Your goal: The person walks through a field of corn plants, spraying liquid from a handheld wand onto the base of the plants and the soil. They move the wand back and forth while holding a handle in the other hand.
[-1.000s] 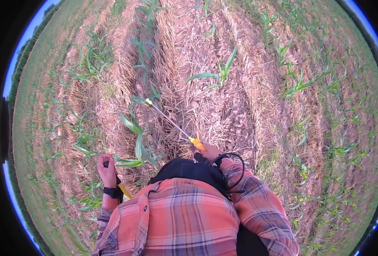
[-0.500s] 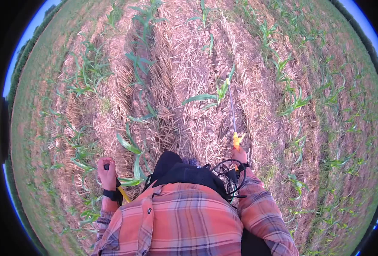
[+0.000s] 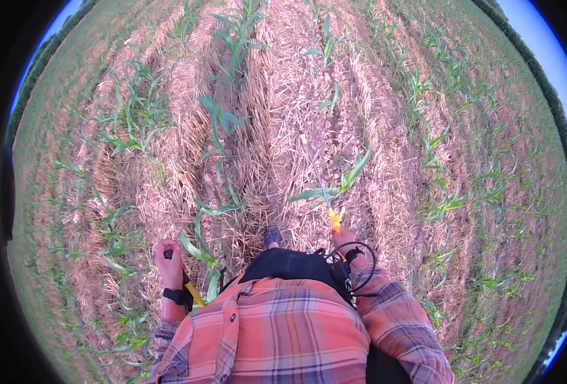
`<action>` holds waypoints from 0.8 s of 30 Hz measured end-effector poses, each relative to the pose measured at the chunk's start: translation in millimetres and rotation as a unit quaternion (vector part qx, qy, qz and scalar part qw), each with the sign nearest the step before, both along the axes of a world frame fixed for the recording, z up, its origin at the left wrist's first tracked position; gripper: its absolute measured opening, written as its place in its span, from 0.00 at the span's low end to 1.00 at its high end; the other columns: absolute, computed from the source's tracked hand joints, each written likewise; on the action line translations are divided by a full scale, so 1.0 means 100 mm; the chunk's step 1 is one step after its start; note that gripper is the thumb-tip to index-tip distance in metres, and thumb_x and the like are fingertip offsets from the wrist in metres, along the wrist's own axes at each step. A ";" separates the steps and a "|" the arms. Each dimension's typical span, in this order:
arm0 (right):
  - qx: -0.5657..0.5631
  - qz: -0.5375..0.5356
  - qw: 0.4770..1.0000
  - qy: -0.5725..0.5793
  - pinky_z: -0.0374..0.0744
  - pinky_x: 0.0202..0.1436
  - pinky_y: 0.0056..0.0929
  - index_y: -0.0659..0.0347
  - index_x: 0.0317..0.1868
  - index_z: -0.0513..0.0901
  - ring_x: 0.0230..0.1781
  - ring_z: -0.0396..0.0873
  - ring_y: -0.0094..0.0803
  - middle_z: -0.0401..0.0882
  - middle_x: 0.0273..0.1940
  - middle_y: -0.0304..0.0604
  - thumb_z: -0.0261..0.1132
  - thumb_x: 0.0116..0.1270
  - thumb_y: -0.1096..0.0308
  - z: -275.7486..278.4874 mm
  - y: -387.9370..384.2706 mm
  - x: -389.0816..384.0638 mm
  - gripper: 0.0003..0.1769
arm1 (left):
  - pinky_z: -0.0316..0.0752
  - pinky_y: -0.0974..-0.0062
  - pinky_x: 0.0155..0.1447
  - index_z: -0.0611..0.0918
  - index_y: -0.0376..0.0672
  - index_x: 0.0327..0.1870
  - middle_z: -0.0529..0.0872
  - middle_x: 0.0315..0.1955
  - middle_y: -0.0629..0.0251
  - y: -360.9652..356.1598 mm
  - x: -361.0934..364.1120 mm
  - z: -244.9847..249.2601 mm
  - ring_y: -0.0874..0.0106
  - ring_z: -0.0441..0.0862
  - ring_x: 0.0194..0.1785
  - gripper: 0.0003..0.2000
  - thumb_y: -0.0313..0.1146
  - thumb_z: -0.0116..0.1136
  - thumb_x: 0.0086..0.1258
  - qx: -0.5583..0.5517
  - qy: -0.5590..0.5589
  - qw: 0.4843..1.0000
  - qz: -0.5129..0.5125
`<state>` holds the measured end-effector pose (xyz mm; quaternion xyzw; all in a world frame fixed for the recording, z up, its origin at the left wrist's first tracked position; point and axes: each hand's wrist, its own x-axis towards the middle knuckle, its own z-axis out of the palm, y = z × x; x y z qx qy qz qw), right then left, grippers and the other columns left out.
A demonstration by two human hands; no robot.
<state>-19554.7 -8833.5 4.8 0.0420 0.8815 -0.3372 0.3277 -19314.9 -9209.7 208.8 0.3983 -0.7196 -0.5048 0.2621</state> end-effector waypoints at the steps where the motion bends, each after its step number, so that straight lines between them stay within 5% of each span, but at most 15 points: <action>1: -0.016 0.031 0.999 0.022 0.68 0.15 0.24 0.59 0.31 0.74 0.13 0.69 0.23 0.71 0.17 0.35 0.54 0.60 0.59 0.07 -0.17 -0.06 0.12 | 0.55 0.87 0.20 0.72 0.41 0.31 0.68 0.16 0.75 -0.07 -0.07 0.02 0.86 0.61 0.17 0.05 0.21 0.52 0.55 0.015 0.000 1.000 0.002; 7: -0.024 0.186 0.982 0.011 0.71 0.23 0.27 0.58 0.33 0.74 0.19 0.74 0.27 0.75 0.19 0.37 0.55 0.58 0.54 0.71 -1.04 -0.31 0.15 | 0.58 0.89 0.14 0.72 0.40 0.32 0.71 0.18 0.73 -0.37 -0.41 -0.01 0.87 0.63 0.14 0.04 0.23 0.51 0.57 0.028 0.002 1.000 0.002; 14: -0.104 0.378 0.919 0.036 0.71 0.26 0.27 0.58 0.36 0.74 0.22 0.76 0.29 0.76 0.22 0.38 0.58 0.57 0.52 0.55 -1.31 -0.65 0.17 | 0.58 0.89 0.17 0.72 0.42 0.31 0.71 0.20 0.74 -0.55 -0.76 -0.03 0.87 0.63 0.16 0.04 0.23 0.51 0.56 0.078 0.027 0.996 0.011; 24: -0.120 0.280 0.951 0.048 0.71 0.35 0.37 0.62 0.37 0.75 0.33 0.76 0.46 0.76 0.29 0.55 0.56 0.55 0.57 0.29 -1.38 -1.78 0.17 | 0.58 0.89 0.16 0.72 0.41 0.30 0.70 0.19 0.74 -0.71 -2.02 0.24 0.87 0.62 0.15 0.03 0.23 0.49 0.57 0.039 0.024 0.999 -0.003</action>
